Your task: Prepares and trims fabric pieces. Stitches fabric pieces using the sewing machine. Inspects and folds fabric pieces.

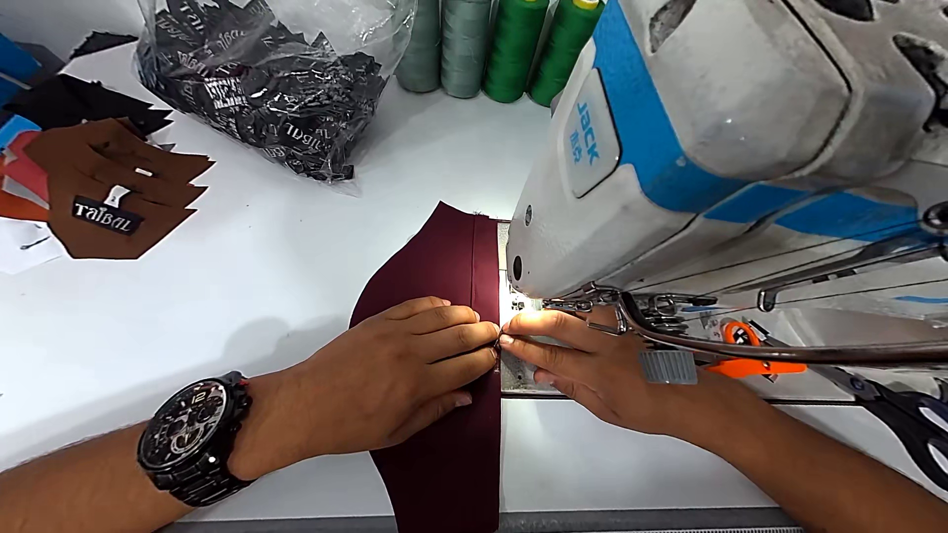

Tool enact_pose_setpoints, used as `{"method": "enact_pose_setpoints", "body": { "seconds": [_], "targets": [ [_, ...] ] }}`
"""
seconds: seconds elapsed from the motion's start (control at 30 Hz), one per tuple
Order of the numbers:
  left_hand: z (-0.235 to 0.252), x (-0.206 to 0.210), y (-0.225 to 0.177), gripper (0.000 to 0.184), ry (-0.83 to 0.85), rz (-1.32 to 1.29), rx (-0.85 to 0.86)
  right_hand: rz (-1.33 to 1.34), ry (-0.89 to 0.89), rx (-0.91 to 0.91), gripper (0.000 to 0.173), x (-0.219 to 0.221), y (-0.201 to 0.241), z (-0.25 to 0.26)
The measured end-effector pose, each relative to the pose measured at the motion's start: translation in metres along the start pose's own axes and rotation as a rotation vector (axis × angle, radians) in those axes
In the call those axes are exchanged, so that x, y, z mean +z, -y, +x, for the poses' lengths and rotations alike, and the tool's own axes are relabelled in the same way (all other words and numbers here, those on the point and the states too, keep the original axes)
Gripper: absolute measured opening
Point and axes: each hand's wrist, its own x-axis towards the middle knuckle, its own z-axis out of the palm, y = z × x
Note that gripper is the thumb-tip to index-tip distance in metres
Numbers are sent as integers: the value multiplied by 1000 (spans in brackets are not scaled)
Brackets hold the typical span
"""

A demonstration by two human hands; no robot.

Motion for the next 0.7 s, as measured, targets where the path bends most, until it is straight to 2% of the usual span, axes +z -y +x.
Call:
{"method": "enact_pose_setpoints", "body": {
  "seconds": [0.43,0.7],
  "targets": [
    [0,0,2,39,17,-51,-16,-23,0,28,38,5,0,-1],
    [1,-1,2,39,16,-51,-16,-50,-60,49,37,10,4,3]
  ]
}}
